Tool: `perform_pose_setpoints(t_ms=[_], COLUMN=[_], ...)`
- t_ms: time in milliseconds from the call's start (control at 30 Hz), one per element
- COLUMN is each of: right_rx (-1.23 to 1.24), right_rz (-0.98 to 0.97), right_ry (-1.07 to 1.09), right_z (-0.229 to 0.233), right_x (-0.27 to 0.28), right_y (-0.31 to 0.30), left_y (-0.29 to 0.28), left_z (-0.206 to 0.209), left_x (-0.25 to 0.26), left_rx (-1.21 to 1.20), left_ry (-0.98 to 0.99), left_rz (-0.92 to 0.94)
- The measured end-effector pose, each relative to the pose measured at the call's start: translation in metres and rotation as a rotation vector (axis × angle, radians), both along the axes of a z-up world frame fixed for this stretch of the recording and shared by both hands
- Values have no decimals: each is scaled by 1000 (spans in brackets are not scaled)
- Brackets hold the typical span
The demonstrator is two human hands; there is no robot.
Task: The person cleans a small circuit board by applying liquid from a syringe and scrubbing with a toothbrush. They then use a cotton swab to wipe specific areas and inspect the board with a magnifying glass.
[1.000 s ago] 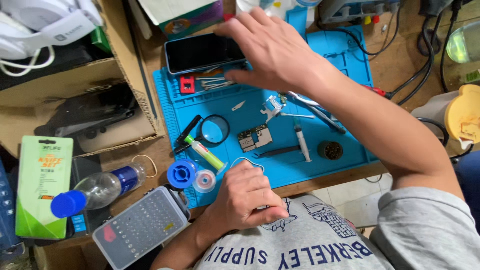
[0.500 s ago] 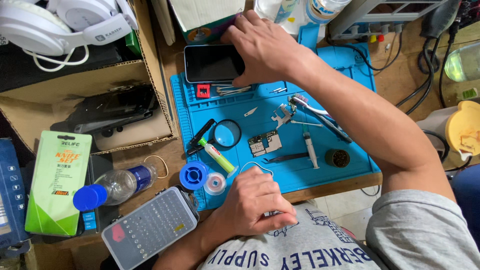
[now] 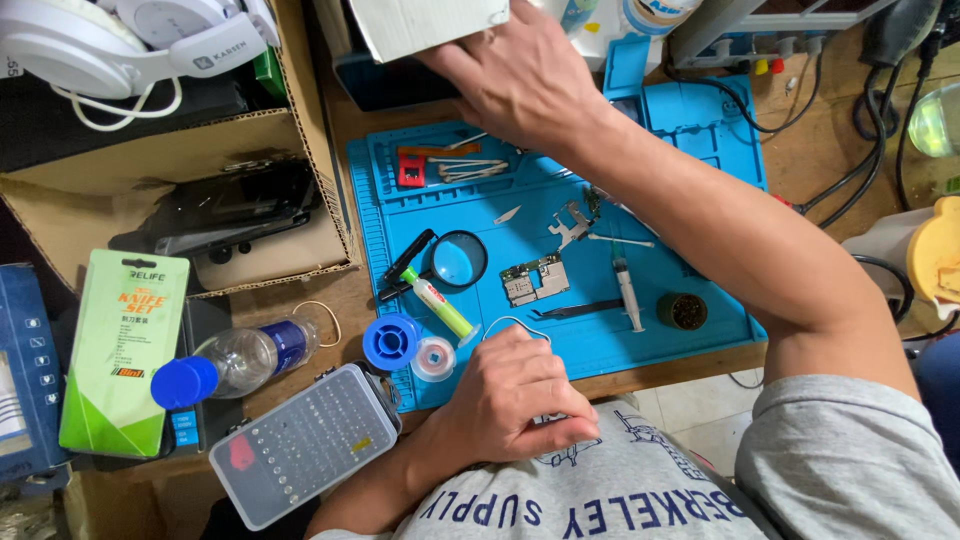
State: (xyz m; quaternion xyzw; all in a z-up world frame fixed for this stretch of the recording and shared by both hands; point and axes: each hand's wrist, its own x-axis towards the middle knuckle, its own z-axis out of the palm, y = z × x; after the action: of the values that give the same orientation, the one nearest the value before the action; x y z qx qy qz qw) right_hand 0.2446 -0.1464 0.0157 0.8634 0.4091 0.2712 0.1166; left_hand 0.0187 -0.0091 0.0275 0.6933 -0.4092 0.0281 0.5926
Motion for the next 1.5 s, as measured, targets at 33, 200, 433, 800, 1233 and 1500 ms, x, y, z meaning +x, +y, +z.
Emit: perform_pose_setpoints(t_ms=[33,200,433,800,1233,1500], right_rx=[-32,-104,-104,250,819,527], right_rz=[65,0,-106,68,-312,-602], right_ry=[-41,-101,-121,703,971,844], right_z=[0,-6,-11,102,69,7], right_x=[2,1,-4,-99,-245,-248], right_y=[1,-2,-10,-73,-185,-174], left_y=[0,1,0,-4,-36,-46], left_z=[0,-1,2,8,-6,2], left_x=[0,1,2,7,1,16], left_rx=[-5,-9,2,24,161,39], left_ry=[-3,-6,-18,-3,-74,-167], left_rz=[-1,1,-15,-58,10,90])
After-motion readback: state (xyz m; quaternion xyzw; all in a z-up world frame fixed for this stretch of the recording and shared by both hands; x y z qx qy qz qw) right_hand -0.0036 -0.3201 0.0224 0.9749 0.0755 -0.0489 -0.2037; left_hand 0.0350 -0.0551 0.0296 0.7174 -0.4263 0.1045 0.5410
